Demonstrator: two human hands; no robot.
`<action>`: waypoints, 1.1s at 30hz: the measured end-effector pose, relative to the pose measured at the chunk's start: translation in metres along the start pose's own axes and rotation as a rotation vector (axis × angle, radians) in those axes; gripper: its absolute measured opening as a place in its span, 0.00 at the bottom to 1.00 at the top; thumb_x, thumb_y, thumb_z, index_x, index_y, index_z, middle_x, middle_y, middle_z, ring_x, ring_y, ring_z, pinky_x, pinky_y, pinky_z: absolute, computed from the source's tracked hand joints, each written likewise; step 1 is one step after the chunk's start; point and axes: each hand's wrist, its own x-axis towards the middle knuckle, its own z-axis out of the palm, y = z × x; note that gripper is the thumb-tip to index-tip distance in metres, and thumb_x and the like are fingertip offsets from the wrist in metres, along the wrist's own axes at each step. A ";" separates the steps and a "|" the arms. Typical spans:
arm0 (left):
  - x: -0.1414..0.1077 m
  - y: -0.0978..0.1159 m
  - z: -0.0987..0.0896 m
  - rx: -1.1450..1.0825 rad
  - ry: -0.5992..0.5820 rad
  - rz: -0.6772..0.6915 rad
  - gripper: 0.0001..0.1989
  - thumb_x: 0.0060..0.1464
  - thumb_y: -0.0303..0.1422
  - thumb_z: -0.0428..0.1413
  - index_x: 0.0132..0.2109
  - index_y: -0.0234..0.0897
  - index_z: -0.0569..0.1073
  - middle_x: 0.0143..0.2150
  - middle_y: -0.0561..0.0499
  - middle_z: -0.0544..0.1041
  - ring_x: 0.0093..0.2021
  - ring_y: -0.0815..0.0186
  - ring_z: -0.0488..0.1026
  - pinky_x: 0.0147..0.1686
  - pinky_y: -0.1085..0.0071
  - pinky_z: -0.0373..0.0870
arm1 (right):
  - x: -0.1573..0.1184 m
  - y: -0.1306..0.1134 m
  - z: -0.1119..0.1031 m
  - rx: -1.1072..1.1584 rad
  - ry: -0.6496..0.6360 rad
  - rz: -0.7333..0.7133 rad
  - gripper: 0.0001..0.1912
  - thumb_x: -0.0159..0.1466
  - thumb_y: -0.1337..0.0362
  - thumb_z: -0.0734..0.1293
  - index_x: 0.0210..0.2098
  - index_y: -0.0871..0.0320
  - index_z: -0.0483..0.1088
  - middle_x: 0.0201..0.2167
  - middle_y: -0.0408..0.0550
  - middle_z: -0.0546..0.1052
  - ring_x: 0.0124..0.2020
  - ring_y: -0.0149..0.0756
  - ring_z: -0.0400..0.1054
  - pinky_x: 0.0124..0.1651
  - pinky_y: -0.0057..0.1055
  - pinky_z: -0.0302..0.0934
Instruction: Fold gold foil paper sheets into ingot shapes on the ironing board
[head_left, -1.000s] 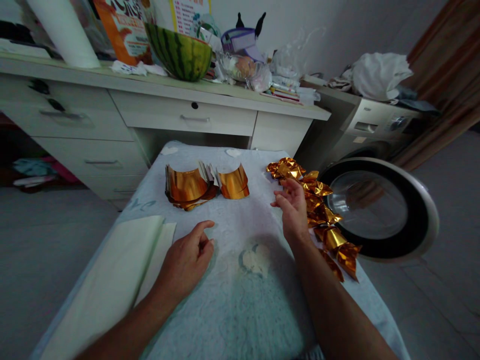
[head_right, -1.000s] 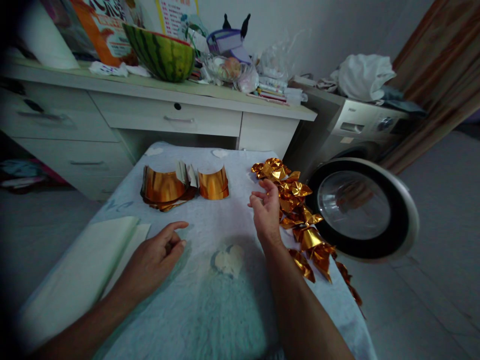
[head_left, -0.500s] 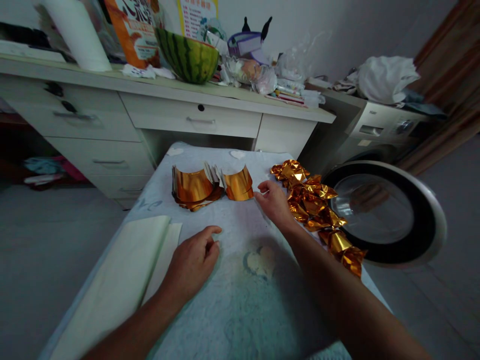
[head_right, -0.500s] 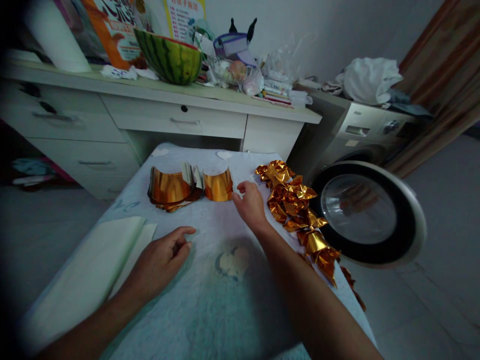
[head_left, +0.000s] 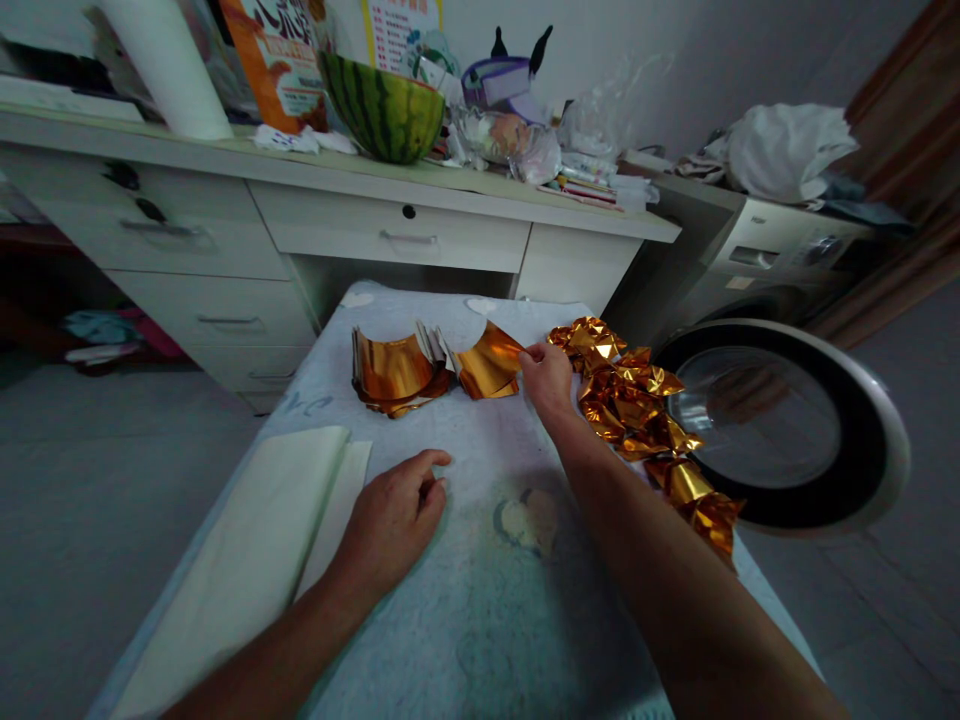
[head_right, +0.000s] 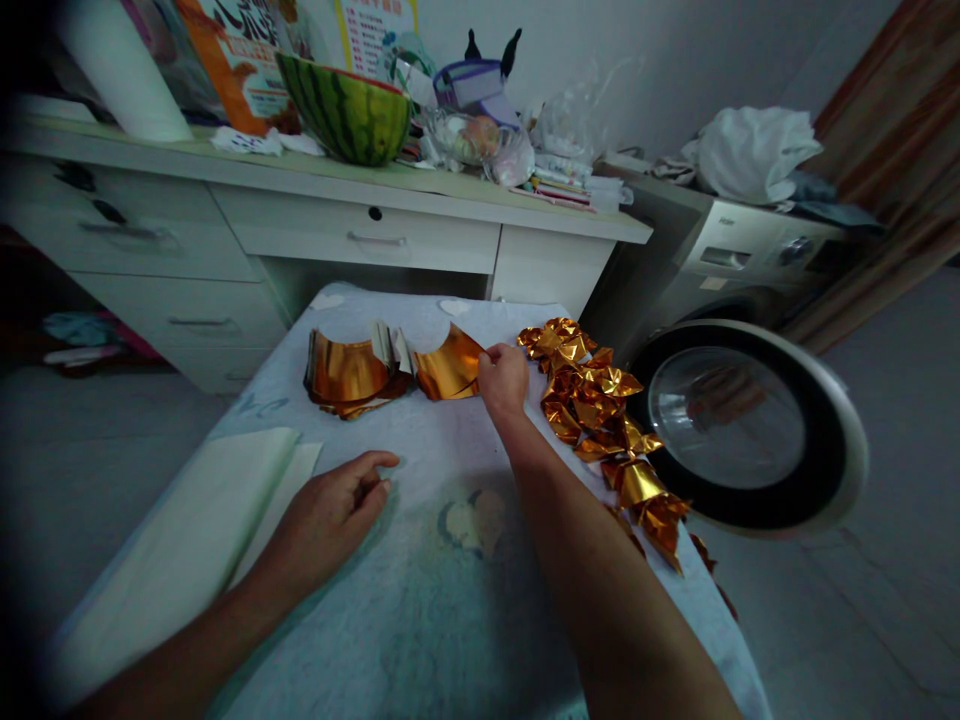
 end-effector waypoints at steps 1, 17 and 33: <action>0.000 0.000 0.000 0.002 -0.002 0.000 0.16 0.58 0.34 0.46 0.49 0.36 0.73 0.27 0.53 0.75 0.29 0.62 0.73 0.31 0.68 0.63 | 0.000 0.003 -0.003 0.029 0.013 0.007 0.07 0.56 0.65 0.63 0.24 0.57 0.72 0.25 0.46 0.74 0.31 0.37 0.67 0.40 0.33 0.59; 0.000 -0.003 0.001 -0.038 -0.013 0.033 0.15 0.61 0.39 0.48 0.48 0.38 0.73 0.30 0.53 0.75 0.32 0.62 0.74 0.33 0.67 0.65 | -0.052 -0.002 -0.070 0.707 -0.083 0.050 0.07 0.56 0.60 0.68 0.32 0.56 0.69 0.28 0.40 0.73 0.30 0.31 0.66 0.36 0.29 0.62; -0.003 0.002 0.000 -0.375 -0.060 -0.007 0.17 0.62 0.41 0.50 0.54 0.39 0.67 0.31 0.57 0.68 0.28 0.69 0.68 0.29 0.72 0.64 | -0.076 0.011 -0.065 0.936 -0.128 0.277 0.11 0.56 0.59 0.71 0.34 0.55 0.67 0.26 0.37 0.74 0.26 0.30 0.69 0.33 0.29 0.64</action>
